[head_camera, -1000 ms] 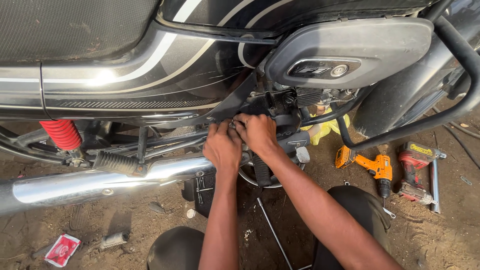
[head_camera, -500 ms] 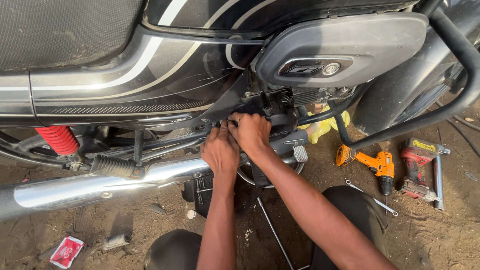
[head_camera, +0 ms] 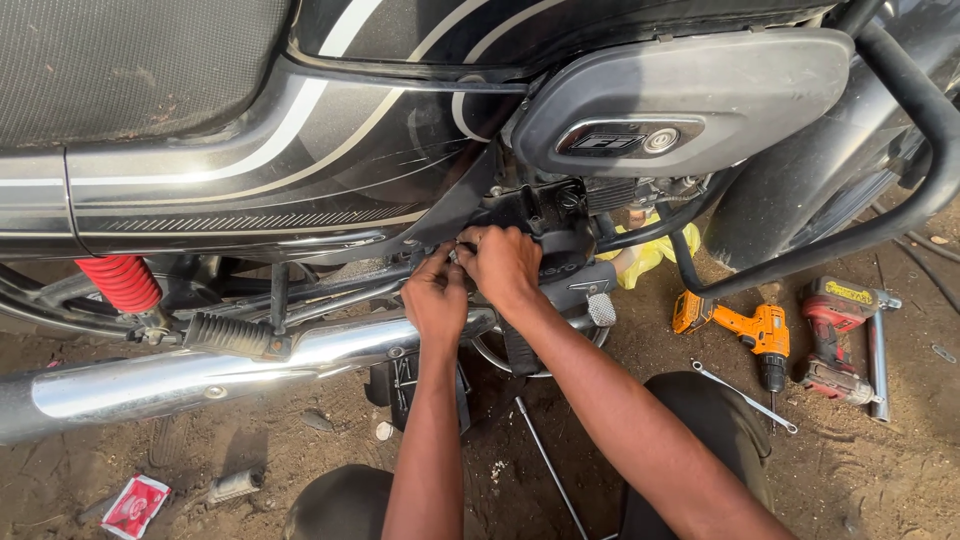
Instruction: Servicing a motorcycle by working on the engine components, draining oil, and reattaching side panels.
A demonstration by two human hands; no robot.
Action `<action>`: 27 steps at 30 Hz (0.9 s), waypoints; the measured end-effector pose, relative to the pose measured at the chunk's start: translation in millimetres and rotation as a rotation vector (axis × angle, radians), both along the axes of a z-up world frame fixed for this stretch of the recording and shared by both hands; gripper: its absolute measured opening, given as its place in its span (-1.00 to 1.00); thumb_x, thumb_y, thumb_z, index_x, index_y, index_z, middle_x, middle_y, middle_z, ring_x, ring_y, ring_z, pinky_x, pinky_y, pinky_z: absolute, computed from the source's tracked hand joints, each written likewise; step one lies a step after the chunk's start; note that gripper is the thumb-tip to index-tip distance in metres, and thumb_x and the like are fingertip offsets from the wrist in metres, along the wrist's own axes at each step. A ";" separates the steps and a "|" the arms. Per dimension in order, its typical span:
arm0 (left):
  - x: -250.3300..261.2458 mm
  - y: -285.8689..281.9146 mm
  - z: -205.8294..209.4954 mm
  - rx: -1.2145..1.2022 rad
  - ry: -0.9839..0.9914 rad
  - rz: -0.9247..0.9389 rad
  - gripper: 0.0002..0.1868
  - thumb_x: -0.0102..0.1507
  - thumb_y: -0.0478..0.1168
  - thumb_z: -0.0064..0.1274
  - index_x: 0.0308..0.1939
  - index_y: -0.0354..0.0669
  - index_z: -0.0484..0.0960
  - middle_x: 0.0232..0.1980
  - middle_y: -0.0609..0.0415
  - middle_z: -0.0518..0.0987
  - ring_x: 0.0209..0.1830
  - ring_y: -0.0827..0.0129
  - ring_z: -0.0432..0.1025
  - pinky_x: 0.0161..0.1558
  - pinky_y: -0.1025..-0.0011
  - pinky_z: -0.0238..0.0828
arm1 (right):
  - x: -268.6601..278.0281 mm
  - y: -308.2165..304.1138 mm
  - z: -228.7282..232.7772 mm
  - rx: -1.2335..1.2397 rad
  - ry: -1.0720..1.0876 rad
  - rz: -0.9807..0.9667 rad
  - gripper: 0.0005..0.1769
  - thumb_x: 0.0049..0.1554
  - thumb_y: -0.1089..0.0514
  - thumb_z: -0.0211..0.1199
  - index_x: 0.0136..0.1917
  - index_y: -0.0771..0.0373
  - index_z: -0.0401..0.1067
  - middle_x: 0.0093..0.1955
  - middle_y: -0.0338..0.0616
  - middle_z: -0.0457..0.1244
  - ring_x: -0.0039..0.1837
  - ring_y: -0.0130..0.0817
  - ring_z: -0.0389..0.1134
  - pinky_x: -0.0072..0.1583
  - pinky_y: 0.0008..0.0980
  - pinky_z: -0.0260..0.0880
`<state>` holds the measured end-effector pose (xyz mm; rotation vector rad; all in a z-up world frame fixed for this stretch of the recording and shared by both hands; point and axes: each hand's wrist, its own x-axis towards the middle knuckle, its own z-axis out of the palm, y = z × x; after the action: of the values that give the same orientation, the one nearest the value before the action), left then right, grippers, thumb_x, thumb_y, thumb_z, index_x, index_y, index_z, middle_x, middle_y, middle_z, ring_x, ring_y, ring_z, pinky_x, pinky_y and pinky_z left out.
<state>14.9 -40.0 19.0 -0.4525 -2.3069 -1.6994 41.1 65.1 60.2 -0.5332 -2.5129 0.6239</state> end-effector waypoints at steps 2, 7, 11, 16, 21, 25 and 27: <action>-4.7 4.0 -8.2 0.046 -0.030 -0.005 -0.64 0.18 -0.37 0.11 0.06 -0.14 0.74 -0.31 0.10 0.68 -0.47 0.48 0.52 -0.30 0.42 0.43 | -0.5 1.3 -0.5 -0.009 -0.007 0.001 -0.75 0.04 -0.05 0.41 -0.01 -0.01 0.65 -0.32 -0.04 0.41 -0.21 -0.03 0.48 -0.12 -0.07 0.47; -13.2 9.0 -27.8 0.267 -0.157 -0.081 -0.65 0.23 -0.44 0.08 0.08 -0.24 0.73 -0.39 0.13 0.66 -0.48 0.63 0.43 -0.35 0.55 0.40 | -1.2 -1.0 -3.4 -0.069 0.013 -0.013 -0.81 0.06 0.01 0.43 -0.04 0.02 0.66 -0.32 -0.08 0.42 -0.20 -0.09 0.49 -0.10 -0.10 0.46; -12.2 11.8 -30.1 0.414 -0.248 -0.137 -0.66 0.24 -0.46 0.08 0.09 -0.23 0.70 -0.40 0.19 0.62 -0.48 0.64 0.41 -0.42 0.53 0.32 | -1.8 2.5 -1.8 -0.129 -0.025 0.019 -0.78 0.10 0.02 0.39 0.02 0.04 0.63 -0.33 -0.13 0.43 -0.23 -0.20 0.51 -0.10 -0.15 0.48; -7.8 13.0 -25.6 0.321 -0.134 -0.079 -0.66 0.25 -0.46 0.09 0.09 -0.22 0.73 -0.43 0.14 0.58 -0.49 0.64 0.39 -0.37 0.53 0.37 | -2.0 5.7 0.9 -0.130 -0.042 0.043 -0.79 0.07 0.04 0.41 -0.01 0.07 0.64 -0.33 -0.13 0.43 -0.21 -0.19 0.50 -0.08 -0.14 0.47; 8.7 7.9 1.3 -0.209 0.220 0.156 -0.68 0.19 -0.32 0.11 0.03 -0.13 0.75 -0.28 0.02 0.68 -0.39 0.33 0.55 -0.30 0.30 0.40 | 0.9 2.2 2.5 -0.129 -0.019 0.026 -0.78 0.05 0.02 0.42 0.00 0.01 0.65 -0.31 -0.10 0.43 -0.20 -0.14 0.50 -0.06 -0.13 0.47; 13.8 6.4 11.5 -0.661 0.397 0.238 -0.67 0.23 -0.18 0.08 0.05 -0.08 0.73 -0.20 0.01 0.72 -0.25 0.18 0.61 -0.10 0.06 0.37 | 2.0 -1.5 4.8 -0.082 -0.035 -0.017 -0.78 0.08 -0.02 0.40 0.02 -0.08 0.65 -0.27 -0.05 0.43 -0.17 -0.07 0.49 -0.05 -0.10 0.47; 12.4 6.8 10.5 -0.659 0.397 0.243 -0.69 0.23 -0.18 0.10 0.03 -0.09 0.74 -0.23 0.01 0.72 -0.29 0.18 0.61 -0.13 0.03 0.38 | 0.6 -0.7 2.9 -0.066 -0.030 -0.015 -0.78 0.07 -0.02 0.40 0.01 -0.08 0.66 -0.26 -0.04 0.43 -0.16 -0.05 0.49 -0.05 -0.08 0.47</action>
<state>27.2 -33.1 29.5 -0.5353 -2.4316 -0.6369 41.7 64.5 63.1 -0.5889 -2.5212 0.7006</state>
